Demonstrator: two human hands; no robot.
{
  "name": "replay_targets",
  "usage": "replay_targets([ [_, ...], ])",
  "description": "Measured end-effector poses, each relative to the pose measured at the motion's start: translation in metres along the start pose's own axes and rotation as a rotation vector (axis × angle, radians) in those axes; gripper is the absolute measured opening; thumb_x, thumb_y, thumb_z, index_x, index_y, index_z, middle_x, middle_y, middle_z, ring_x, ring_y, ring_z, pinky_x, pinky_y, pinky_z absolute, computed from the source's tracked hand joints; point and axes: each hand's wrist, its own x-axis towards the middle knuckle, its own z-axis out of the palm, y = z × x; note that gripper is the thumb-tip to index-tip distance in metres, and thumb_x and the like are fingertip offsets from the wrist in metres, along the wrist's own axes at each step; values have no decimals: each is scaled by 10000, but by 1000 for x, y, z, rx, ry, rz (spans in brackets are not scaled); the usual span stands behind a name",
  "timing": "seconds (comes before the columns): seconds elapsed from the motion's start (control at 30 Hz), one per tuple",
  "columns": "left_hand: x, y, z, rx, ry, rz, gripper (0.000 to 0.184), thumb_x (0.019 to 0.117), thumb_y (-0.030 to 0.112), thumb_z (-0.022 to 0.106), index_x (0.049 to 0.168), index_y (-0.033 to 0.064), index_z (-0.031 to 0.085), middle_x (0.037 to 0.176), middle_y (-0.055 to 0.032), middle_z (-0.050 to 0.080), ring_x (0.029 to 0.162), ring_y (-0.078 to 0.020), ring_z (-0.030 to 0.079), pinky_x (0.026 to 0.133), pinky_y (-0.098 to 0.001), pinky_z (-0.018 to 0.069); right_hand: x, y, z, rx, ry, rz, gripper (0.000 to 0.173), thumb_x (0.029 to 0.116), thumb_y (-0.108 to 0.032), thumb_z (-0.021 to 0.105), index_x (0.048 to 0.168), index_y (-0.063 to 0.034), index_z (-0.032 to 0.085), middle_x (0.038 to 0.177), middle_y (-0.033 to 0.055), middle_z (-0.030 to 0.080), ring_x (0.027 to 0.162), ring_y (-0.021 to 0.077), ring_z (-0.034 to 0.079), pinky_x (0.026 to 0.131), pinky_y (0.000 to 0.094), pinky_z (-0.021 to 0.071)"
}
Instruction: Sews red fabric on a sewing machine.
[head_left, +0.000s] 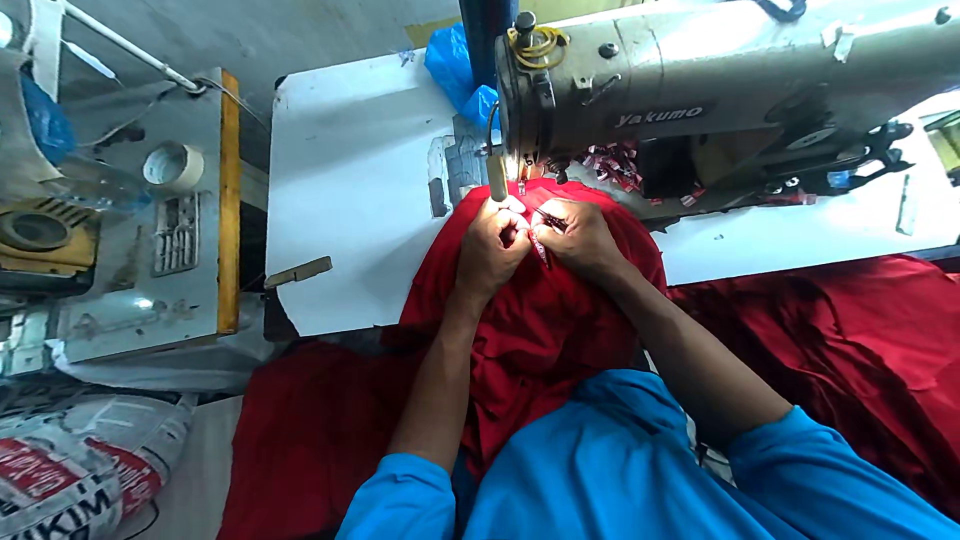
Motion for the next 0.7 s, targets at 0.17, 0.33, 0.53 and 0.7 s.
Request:
replay_targets([
  [0.17, -1, 2, -2, -10, -3, 13, 106, 886, 56, 674, 790, 91, 646, 1135, -68, 636, 982, -141, 618, 801, -301, 555, 0, 0, 0, -10, -8, 9, 122, 924, -144, 635, 825, -126, 703, 772, -24, 659, 694, 73, 599, 613, 304, 484],
  [0.33, -1, 2, -2, 13, 7, 7, 100, 893, 70, 672, 799, 99, 654, 1116, -61, 636, 979, -140, 617, 801, -305, 553, 2, 0, -1, -40, -8, 25, 117, 929, -142, 623, 847, -123, 705, 782, -16, 663, 705, 82, 610, 628, 316, 500],
  [0.53, -2, 2, -3, -24, 72, -40, 94, 910, 80, 677, 820, 91, 652, 1097, -75, 635, 928, -138, 615, 747, -284, 547, -4, -22, -7, -190, 63, 32, 172, 974, -148, 605, 1081, -92, 728, 995, 43, 729, 901, 116, 691, 805, 326, 582],
  [0.7, -1, 4, -5, -97, 127, -103, 55, 916, 55, 651, 864, 74, 655, 1128, -82, 628, 892, -131, 614, 690, -269, 543, -14, -33, 7, -55, 91, 199, 252, 943, -241, 715, 1155, -105, 717, 956, 9, 749, 836, 85, 702, 763, 320, 600],
])
